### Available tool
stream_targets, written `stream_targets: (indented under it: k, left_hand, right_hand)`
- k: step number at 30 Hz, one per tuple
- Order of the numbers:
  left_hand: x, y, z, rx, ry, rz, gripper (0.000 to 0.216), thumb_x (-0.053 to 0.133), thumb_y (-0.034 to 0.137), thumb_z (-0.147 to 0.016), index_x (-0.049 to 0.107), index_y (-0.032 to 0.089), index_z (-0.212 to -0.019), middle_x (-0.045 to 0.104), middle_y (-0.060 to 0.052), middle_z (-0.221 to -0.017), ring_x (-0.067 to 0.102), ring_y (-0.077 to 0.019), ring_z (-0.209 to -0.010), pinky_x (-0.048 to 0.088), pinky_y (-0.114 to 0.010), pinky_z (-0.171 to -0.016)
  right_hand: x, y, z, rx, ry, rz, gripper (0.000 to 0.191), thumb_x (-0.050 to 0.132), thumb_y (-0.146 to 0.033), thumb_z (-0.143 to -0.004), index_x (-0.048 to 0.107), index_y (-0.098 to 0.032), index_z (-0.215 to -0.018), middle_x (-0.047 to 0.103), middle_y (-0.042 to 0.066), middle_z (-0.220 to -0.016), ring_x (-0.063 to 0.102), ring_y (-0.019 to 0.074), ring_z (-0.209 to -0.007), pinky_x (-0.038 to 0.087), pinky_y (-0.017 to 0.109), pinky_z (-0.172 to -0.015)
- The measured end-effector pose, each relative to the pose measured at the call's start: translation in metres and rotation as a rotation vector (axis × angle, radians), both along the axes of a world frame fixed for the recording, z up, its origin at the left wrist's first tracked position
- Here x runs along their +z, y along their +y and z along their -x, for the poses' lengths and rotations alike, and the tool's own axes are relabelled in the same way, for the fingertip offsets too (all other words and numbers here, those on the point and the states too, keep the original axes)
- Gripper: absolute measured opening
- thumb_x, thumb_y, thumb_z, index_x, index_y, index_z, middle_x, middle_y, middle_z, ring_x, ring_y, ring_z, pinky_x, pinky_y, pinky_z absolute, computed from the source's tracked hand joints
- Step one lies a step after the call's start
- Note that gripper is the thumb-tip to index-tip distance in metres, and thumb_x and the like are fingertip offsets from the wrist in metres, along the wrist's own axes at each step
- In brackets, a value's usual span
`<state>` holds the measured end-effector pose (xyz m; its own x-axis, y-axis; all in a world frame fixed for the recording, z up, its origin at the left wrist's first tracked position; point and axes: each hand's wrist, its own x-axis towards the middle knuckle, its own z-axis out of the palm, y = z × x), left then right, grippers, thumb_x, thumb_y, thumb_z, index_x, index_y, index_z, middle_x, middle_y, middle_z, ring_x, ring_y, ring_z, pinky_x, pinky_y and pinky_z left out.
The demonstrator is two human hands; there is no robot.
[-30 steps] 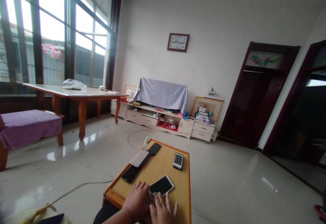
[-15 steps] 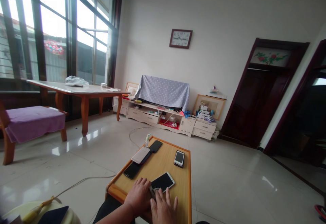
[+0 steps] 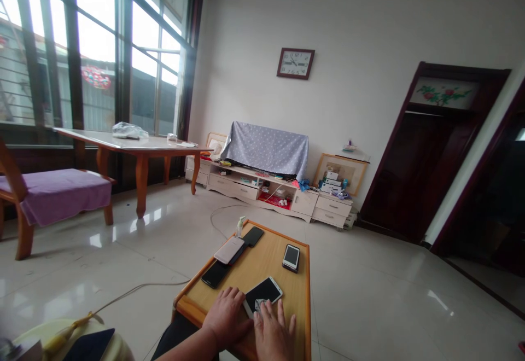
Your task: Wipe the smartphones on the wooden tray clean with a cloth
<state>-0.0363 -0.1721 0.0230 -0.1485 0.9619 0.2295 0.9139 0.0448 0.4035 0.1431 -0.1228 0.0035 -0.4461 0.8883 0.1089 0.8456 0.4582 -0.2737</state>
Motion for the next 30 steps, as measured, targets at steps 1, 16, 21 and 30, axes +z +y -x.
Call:
stream_targets:
  k: [1,16,21,30]
  left_hand:
    - [-0.001,0.000,0.000,0.001,0.001,-0.002,0.037,0.062,0.055,-0.077,0.064,0.025,-0.100,0.063,-0.008,-0.113,0.054,-0.0297,-0.112,0.040,-0.041,-0.099]
    - [-0.003,0.002,0.000,0.019,0.012,-0.024,0.046,0.064,0.063,-0.077,0.063,0.026,-0.105,0.062,-0.007,-0.116,0.054,-0.0295,-0.112,0.039,-0.041,-0.101]
    - [-0.002,0.004,-0.002,0.028,0.013,-0.020,0.047,0.061,0.063,-0.079,0.061,0.025,-0.106,0.061,-0.008,-0.117,0.053,-0.0285,-0.112,0.038,-0.039,-0.100]
    - [-0.001,0.005,-0.003,0.005,0.033,0.013,0.041,0.061,0.054,-0.081,0.062,0.026,-0.111,0.063,-0.006,-0.116,0.051,-0.0273,-0.116,0.035,-0.038,-0.104]
  right_hand:
    - [0.000,-0.006,0.003,0.044,0.020,0.013,0.055,0.024,-0.060,-0.103,0.054,-0.041,-0.144,0.048,-0.001,-0.153,0.027,0.0373,-0.150,0.016,0.074,-0.117]
    - [-0.007,0.008,-0.002,0.030,0.112,-0.023,0.053,0.026,-0.053,-0.105,0.058,-0.033,-0.142,0.054,0.003,-0.149,0.036,0.0339,-0.147,0.023,0.068,-0.118]
    - [-0.004,-0.002,-0.004,0.085,0.170,-0.042,0.052,0.024,-0.048,-0.107,0.065,-0.032,-0.134,0.059,0.003,-0.145,0.043,0.0286,-0.144,0.030,0.055,-0.120]
    - [-0.015,0.005,-0.008,0.107,0.193,-0.130,0.044,0.039,-0.040,-0.103,0.062,-0.027,-0.138,0.061,0.005,-0.143,0.047,0.0266,-0.141,0.034,0.044,-0.118]
